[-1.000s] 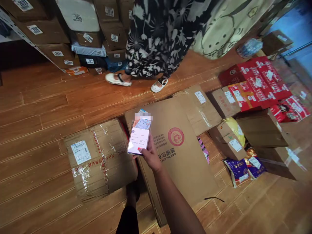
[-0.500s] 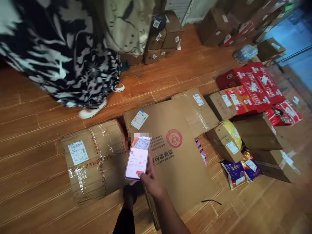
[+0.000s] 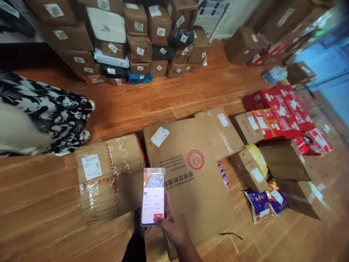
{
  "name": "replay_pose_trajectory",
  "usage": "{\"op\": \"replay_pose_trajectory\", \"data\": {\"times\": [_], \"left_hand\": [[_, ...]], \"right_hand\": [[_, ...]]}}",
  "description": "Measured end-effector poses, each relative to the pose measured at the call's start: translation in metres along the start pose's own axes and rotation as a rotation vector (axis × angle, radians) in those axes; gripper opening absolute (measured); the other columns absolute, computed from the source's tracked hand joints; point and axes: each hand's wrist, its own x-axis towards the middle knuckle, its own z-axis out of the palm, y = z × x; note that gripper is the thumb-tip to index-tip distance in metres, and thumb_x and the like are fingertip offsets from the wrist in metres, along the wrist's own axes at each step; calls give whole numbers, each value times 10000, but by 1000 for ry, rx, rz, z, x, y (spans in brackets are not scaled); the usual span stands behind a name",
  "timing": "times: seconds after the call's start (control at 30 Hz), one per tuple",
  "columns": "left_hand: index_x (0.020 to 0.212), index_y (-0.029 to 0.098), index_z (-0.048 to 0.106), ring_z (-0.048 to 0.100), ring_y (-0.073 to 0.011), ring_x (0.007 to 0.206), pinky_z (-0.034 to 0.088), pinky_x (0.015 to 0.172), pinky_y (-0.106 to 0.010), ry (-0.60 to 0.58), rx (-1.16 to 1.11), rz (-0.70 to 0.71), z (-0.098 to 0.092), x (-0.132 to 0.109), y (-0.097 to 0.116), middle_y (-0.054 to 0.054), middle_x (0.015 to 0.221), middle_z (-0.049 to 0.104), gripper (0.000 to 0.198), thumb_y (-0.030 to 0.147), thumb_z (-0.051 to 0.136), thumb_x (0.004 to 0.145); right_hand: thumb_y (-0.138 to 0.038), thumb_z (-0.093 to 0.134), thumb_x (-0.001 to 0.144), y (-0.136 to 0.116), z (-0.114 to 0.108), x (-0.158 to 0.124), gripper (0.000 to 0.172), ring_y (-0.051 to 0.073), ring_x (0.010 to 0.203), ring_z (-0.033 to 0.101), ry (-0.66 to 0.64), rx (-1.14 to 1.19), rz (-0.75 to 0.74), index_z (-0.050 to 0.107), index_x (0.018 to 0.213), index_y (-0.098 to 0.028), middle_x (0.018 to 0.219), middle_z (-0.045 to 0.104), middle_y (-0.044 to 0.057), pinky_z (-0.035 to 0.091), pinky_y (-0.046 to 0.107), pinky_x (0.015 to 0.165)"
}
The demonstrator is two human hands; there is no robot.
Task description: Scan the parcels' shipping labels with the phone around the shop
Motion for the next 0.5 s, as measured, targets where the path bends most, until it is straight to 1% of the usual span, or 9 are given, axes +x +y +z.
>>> {"op": "replay_pose_trajectory", "data": {"times": [0.1,0.17,0.23,0.3,0.4,0.43,0.5], "left_hand": [[1158,366,629,679,-262,954,400,375,-153,-11,-79,1,-5,-6,1,-19,1051,685,396,187,479,838],[1134,381,638,690,-279,915,413,369,-190,6,-133,-12,-11,-8,4,-24,970,705,367,204,467,861],[1144,357,632,699,-279,863,446,381,-226,34,-185,-29,-17,-7,11,-40,878,707,326,249,484,874],[1145,293,628,701,-248,808,485,421,-244,61,-235,-71,-23,-1,21,-50,827,697,292,299,521,873],[1115,193,607,670,-176,742,542,522,-275,99,-306,-125,-38,14,38,-59,868,687,324,386,567,859],[1100,182,600,657,-162,745,551,561,-284,111,-329,-126,-45,19,43,-60,894,683,323,395,568,859],[1076,175,591,640,-148,771,556,622,-300,133,-372,-125,-58,31,49,-57,929,669,297,388,551,874]], "right_hand": [[-394,734,619,8,3,3,945,329,1157,555,-9,-54,52,250,1428,-334,1238,594,93,557,364,582],[-386,721,626,16,8,7,904,318,1077,598,-29,-75,78,286,1417,-337,1231,600,87,565,396,624],[-376,708,636,23,17,15,863,311,1030,618,-71,-90,104,319,1405,-329,1188,625,80,570,441,688],[-331,692,632,32,29,27,828,303,1004,629,-112,-95,129,353,1388,-316,1135,651,64,564,473,749],[-221,655,595,47,51,51,796,278,964,641,-151,-104,130,412,1348,-297,1074,678,41,556,460,800],[-195,641,584,53,59,60,788,269,939,647,-170,-116,127,426,1336,-292,1059,684,39,563,439,779],[-176,621,584,66,74,80,768,252,868,657,-231,-159,143,439,1321,-288,1027,694,42,579,374,652]]}}
